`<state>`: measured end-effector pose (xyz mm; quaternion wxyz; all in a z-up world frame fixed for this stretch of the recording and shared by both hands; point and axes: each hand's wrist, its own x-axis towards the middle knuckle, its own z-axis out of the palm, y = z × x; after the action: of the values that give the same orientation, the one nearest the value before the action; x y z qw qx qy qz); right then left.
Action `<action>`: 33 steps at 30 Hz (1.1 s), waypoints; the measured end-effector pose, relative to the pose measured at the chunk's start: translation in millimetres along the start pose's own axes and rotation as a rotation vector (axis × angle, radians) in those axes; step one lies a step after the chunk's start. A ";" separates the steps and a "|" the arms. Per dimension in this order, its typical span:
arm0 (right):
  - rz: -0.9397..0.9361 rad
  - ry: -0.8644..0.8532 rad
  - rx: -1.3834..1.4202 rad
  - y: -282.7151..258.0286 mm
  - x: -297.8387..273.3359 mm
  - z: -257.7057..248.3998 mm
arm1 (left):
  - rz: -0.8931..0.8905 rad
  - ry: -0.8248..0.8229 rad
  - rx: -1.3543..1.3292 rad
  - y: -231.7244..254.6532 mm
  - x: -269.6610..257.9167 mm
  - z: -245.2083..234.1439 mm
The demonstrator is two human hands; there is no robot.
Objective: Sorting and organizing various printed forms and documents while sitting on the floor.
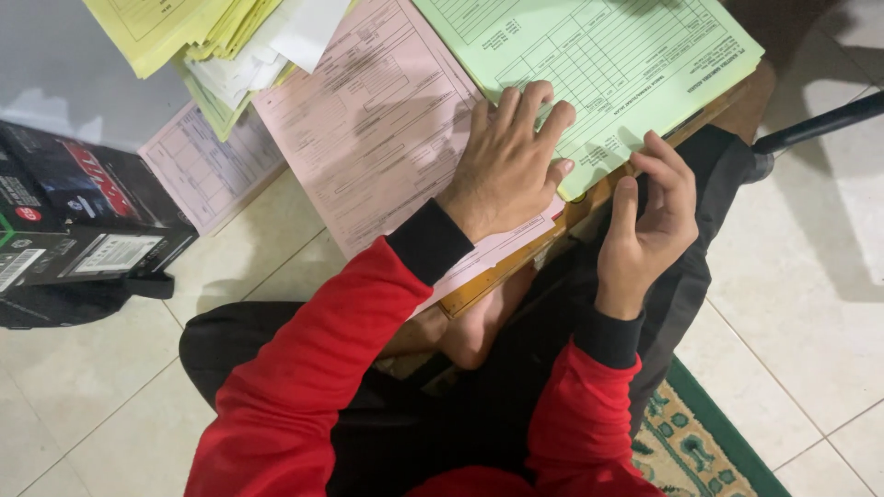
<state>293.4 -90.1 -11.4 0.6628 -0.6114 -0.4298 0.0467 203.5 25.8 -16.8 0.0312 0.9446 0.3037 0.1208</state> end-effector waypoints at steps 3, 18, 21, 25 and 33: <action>0.006 0.002 0.000 1.1 -0.7 -0.3 | 0.022 0.022 0.067 -0.1 -0.8 -0.7; 0.088 0.074 0.175 18.9 -5.9 -6.1 | 0.401 0.359 0.041 -33.1 12.0 -10.0; 0.494 0.220 0.401 30.8 -9.4 -16.1 | 0.452 0.393 -0.006 -17.6 -9.2 -30.6; 0.380 0.045 0.744 -1.5 2.4 -15.3 | 0.441 0.494 0.072 -1.2 -48.4 -60.1; 0.746 -0.118 0.461 -26.2 -4.0 -11.8 | -0.082 0.503 -0.407 5.6 -134.1 -89.0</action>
<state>286.1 -108.0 10.2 0.6939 -0.5573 -0.1952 0.4120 79.2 -58.0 42.1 0.1481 0.8465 0.3094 0.4071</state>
